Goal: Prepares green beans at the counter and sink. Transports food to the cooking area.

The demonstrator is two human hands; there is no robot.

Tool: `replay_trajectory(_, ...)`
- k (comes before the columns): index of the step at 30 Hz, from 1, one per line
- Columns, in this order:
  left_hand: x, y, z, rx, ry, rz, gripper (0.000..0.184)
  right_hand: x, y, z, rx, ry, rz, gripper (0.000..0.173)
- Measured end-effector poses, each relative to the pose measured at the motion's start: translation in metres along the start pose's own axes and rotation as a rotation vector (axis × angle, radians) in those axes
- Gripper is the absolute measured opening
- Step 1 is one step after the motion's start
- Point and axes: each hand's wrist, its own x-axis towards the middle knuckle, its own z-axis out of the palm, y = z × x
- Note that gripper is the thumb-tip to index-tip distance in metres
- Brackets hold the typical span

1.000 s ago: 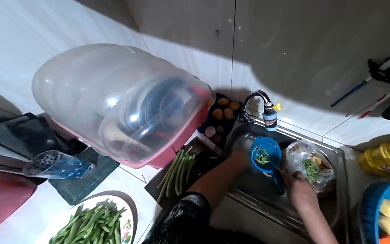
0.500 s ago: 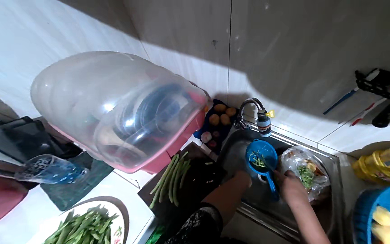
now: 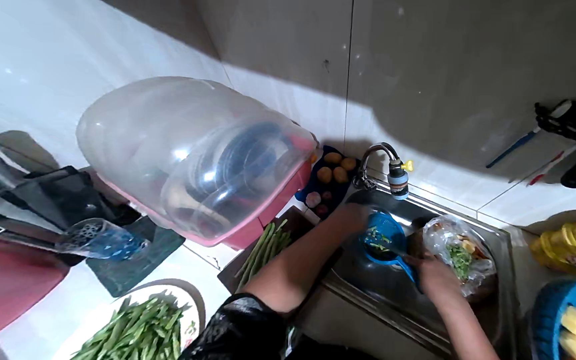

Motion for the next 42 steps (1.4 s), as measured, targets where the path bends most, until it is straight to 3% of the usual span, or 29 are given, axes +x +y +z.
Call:
replay_trajectory(4,-0.07,-0.043,-0.021,0.153,-0.011,-0.033,0.036,-0.013,-0.017,-0.015,0.014,-0.062,-0.055,0.046)
replay_trajectory(8,-0.115,-0.073,-0.004,0.107,0.009,-0.095,0.043,-0.021,-0.041,-0.014,0.045,-0.114,-0.137,0.048)
replay_trajectory(12,-0.122,-0.094,0.038,0.005,0.092,-0.159,0.031,-0.027,-0.064,-0.022,0.057,-0.142,-0.168,0.056)
replay_trajectory(16,-0.116,-0.086,0.051,-0.125,0.155,-0.123,0.023,-0.032,-0.056,-0.045,0.016,-0.069,-0.124,0.052)
replay_trajectory(20,-0.108,-0.071,0.056,-0.355,0.284,-0.022,0.044,-0.04,-0.038,-0.07,0.064,-0.017,-0.109,0.054)
replay_trajectory(22,-0.119,-0.069,0.043,-0.394,0.342,-0.017,0.046,-0.049,-0.024,-0.068,0.089,-0.011,-0.102,0.056)
replay_trajectory(24,-0.138,-0.076,0.029,-0.351,0.408,-0.092,0.039,-0.062,-0.019,-0.072,0.129,-0.033,-0.068,0.058)
replay_trajectory(27,-0.174,-0.1,0.026,-0.168,0.518,-0.368,0.03,-0.08,-0.013,-0.066,0.262,-0.062,-0.038,0.058)
replay_trajectory(31,-0.211,-0.128,0.057,0.002,0.504,-0.664,0.045,-0.094,-0.022,-0.064,0.43,-0.13,-0.063,0.055)
replay_trajectory(36,-0.222,-0.124,0.081,0.101,0.736,-0.596,0.036,-0.103,-0.048,-0.053,0.569,-0.119,-0.129,0.057)
replay_trajectory(39,-0.22,-0.109,0.083,0.182,0.635,-0.646,0.047,-0.105,-0.062,-0.047,0.674,-0.138,-0.125,0.061)
replay_trajectory(42,-0.208,-0.112,0.092,0.258,0.629,-0.692,0.044,-0.108,-0.075,-0.039,0.768,-0.164,-0.087,0.062)
